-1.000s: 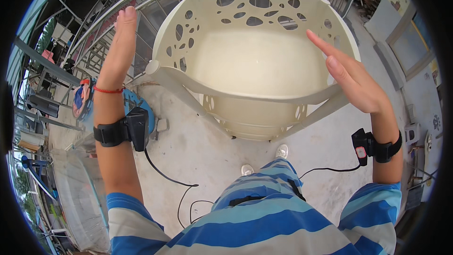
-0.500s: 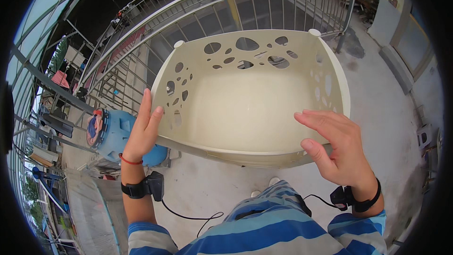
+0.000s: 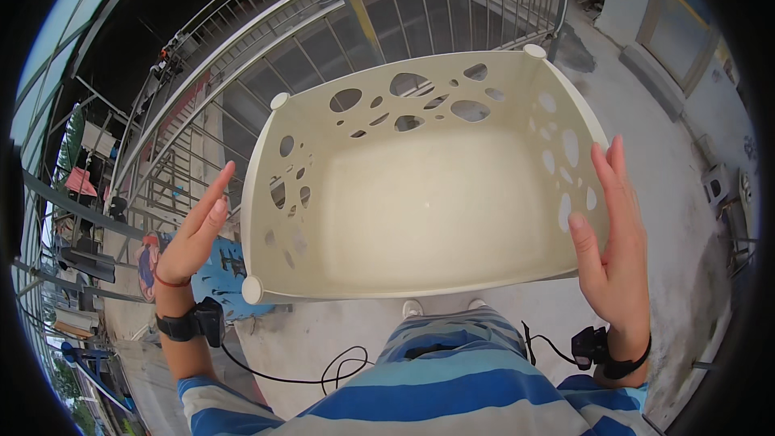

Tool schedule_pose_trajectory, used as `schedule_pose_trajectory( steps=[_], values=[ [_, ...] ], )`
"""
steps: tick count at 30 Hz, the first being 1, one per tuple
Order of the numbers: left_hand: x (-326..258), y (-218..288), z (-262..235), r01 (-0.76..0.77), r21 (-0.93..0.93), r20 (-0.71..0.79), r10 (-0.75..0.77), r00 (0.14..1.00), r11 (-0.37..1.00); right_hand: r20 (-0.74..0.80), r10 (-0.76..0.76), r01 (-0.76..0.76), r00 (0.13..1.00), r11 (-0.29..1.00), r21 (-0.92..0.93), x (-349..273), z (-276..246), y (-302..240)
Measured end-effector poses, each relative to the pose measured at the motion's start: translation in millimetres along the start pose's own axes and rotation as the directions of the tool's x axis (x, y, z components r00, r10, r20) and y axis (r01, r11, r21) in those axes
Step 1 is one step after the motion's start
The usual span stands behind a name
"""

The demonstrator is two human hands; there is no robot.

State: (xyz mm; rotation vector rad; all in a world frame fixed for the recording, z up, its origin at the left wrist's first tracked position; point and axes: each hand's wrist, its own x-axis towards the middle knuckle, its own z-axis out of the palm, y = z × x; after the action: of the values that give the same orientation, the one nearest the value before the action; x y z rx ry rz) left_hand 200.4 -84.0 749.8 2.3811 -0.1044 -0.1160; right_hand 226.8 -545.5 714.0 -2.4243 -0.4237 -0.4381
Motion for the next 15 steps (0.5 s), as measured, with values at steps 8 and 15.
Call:
schedule_pose_trajectory(
  steps=[8,15],
  values=[
    [123,-32,-42,-0.230,0.015,-0.203,0.228,0.952,0.973,-0.091,0.157,-0.154,0.983,0.987,0.041,3,10,19],
    [179,23,-85,-0.516,0.407,-0.058,0.585,0.809,0.754,-0.035,0.196,-0.198,0.980,0.978,-0.063,-1,4,24]
  ],
)
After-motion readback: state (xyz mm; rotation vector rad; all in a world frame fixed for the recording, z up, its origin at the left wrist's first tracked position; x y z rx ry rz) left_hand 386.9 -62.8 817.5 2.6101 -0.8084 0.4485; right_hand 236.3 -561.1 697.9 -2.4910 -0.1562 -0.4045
